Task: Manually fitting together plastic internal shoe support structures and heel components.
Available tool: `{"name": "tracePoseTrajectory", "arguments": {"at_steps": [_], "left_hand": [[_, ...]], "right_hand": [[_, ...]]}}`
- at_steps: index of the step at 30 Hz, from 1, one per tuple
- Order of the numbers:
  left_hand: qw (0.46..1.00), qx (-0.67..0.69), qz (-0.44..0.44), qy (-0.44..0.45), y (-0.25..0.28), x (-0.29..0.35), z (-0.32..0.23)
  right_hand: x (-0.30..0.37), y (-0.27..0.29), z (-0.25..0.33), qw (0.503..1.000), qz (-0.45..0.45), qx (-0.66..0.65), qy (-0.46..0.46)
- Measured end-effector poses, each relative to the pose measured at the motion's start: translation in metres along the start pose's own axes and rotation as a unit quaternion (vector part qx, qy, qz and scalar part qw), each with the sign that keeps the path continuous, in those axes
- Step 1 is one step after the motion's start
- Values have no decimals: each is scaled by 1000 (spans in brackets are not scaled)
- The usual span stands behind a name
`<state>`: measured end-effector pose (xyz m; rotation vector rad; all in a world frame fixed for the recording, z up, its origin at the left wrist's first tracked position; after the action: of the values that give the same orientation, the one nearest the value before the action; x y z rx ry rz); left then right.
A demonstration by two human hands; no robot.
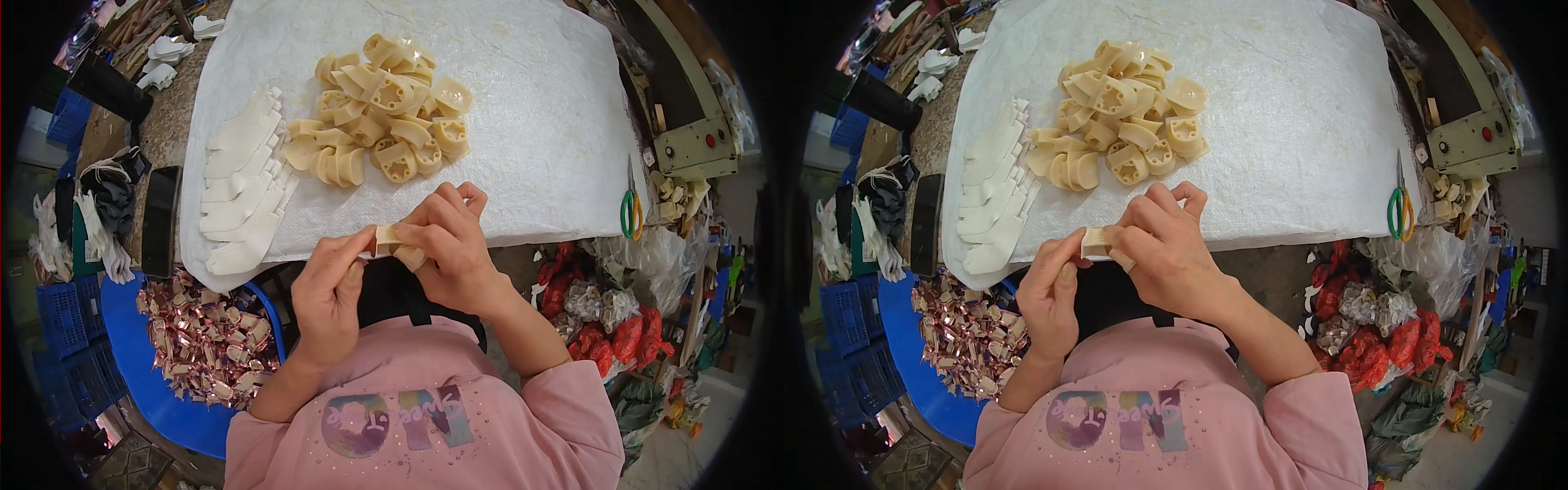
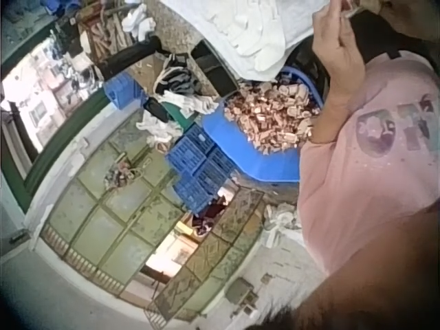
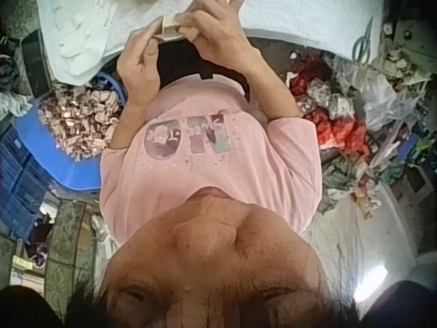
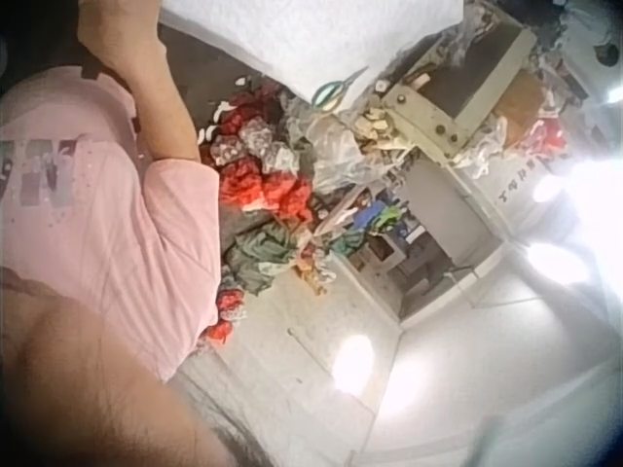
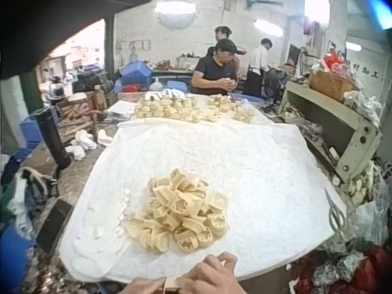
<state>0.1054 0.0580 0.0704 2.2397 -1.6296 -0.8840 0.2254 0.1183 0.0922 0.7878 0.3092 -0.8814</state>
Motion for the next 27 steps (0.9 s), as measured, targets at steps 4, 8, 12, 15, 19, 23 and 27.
{"name": "tracePoseTrajectory", "arguments": {"at_steps": [4, 8, 12, 15, 19, 23, 27], "left_hand": [[994, 107, -3, 34, -13, 2, 28], [992, 129, -6, 7, -18, 0, 28], [997, 34, -18, -64, -15, -9, 14], [993, 23, -31, -107, -15, -8, 8], [997, 43, -25, -66, -8, -11, 2], [971, -83, -116, -190, 10, -6, -20], [972, -103, -116, -178, 18, -7, -3]], "right_hand": [[1, -2, 0, 998, 18, -51, -24], [6, -4, -7, 985, 39, -162, -42], [7, -11, -10, 979, 77, -183, -56], [7, -16, -8, 974, 127, -179, -48], [3, -14, -4, 980, 116, -160, -14], [5, -4, 2, 991, 43, -114, 47], [-6, 2, 19, 998, 31, -61, 9]]}}
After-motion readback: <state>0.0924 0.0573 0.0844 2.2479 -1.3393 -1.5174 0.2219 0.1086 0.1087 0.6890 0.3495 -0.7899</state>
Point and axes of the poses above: each hand's wrist, its own x-axis away from the middle knuckle, its own y-axis out of the back of the hand, z = x × y, the point moved 8 cm from there along -x, towards the middle knuckle, and after that the axes turned 15 degrees about -x, right-handed, at the moved point
